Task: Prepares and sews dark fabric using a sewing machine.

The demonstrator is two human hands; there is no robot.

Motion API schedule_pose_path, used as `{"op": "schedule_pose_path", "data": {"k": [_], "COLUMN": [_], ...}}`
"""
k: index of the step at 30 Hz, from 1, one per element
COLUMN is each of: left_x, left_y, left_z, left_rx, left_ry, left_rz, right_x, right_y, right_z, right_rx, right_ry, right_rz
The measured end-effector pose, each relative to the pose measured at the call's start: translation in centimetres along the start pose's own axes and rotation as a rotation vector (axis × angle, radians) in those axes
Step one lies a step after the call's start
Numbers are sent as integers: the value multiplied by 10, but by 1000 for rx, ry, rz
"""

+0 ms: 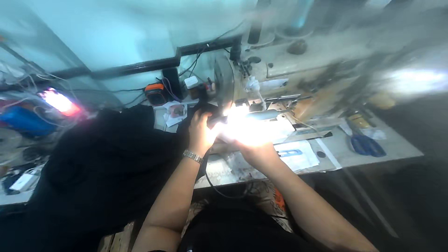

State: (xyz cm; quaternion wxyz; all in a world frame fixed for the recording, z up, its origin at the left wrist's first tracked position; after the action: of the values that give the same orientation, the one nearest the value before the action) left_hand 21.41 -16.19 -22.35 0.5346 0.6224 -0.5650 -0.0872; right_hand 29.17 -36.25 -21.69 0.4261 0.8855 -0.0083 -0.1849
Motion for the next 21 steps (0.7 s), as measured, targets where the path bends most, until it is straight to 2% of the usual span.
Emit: {"op": "schedule_pose_path", "data": {"k": [7, 10, 12, 14, 16, 18, 20, 21], "left_x": [-1, -3, -2, 0, 2, 1, 0, 0], "left_y": [-1, -2, -1, 0, 2, 1, 0, -1], "left_z": [0, 0, 0, -1, -1, 0, 0, 0], "left_rx": [4, 6, 2, 5, 4, 6, 7, 6], "left_ry": [-25, -28, -18, -7, 3, -1, 2, 6], "left_rz": [7, 1, 16, 25, 21, 19, 15, 12], "right_x": [5, 7, 8, 11, 21, 42, 87, 125], "right_y": [-5, -2, 11, 36, 70, 110, 151, 169], "right_z": [6, 9, 13, 15, 19, 28, 45, 58], "right_rx": [10, -37, -87, -58, 134, 436, 750, 877], "right_ry": [18, 7, -34, -80, -71, -54, -102, -134], "right_rz": [-10, -59, -115, -181, -266, -306, -303, -292]}}
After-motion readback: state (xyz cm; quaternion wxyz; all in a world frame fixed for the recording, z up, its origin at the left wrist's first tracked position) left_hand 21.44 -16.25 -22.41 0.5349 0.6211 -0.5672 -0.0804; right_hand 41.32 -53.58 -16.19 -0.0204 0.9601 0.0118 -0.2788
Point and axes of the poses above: each hand's wrist, its own z-axis away from the middle knuckle, its own y-axis out of the back of the hand, x = y × z, the point moved 1 cm from there along -z, towards the middle knuckle, and after that the axes turned 7 degrees about -z, right-handed, at the moved point
